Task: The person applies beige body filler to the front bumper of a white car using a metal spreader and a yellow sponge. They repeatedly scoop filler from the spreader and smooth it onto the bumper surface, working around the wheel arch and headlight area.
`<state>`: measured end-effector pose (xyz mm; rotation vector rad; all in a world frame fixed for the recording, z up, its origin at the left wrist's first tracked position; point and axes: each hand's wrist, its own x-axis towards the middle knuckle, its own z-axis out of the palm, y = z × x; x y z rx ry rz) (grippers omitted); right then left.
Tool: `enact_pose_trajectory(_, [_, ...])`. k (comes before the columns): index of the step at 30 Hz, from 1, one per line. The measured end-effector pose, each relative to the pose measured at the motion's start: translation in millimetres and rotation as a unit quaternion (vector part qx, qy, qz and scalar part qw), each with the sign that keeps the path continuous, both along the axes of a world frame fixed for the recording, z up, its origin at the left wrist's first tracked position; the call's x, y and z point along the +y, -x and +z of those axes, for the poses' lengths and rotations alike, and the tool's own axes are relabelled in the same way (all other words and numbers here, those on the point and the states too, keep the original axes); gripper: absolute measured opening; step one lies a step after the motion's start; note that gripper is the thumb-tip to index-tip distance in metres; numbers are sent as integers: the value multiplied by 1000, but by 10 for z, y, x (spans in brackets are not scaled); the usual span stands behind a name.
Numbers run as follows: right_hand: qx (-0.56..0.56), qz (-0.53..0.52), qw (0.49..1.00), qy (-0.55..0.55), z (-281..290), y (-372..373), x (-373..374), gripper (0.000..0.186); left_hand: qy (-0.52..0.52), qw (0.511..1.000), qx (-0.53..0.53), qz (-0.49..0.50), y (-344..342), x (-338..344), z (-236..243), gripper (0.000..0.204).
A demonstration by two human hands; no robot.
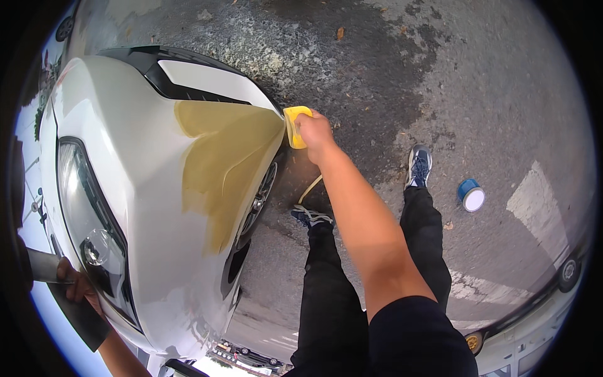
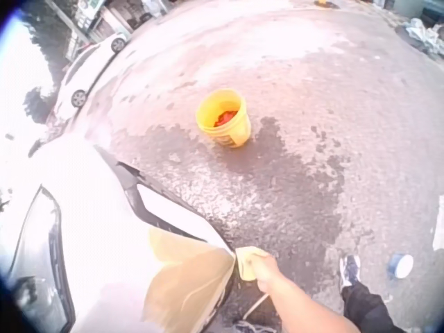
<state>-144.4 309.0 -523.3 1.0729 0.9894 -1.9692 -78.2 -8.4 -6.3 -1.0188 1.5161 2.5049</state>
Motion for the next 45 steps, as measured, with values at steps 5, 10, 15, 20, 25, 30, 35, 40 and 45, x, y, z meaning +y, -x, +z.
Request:
enact_pose_trajectory(5, [19,107,994,15,-757,227,-137,32,-36,998,58,18,-33,-15,-104,17])
enact_pose_trajectory(10, [32,184,982,15,-993,366,-289,31,-77,996,37,-8,-28,-131,-67,19])
enact_pose_trajectory(15, [28,250,968,1,-1033,494,-366,30,-61,997,50,25,-20,-159,-85,19])
enact_pose_trajectory(20, [12,260,965,-20,-947,523,-450,26,-61,996,52,28,-12,-166,-104,20])
enact_pose_trajectory(25, [-3,231,972,-39,-912,513,-545,23,-61,996,58,30,-18,-195,-103,20])
enact_pose_trajectory(30, [-3,243,969,-47,-847,551,-570,28,-61,995,67,29,-28,-216,-111,20])
enact_pose_trajectory(35, [15,243,968,-64,-614,510,-560,32,-61,995,73,28,-48,-206,-113,21])
enact_pose_trajectory(40, [53,230,970,-66,-250,422,-538,33,-59,994,90,29,-111,-154,-115,21])
enact_pose_trajectory(45, [68,167,981,-64,217,267,-491,35,-66,992,97,34,-83,-161,-127,21])
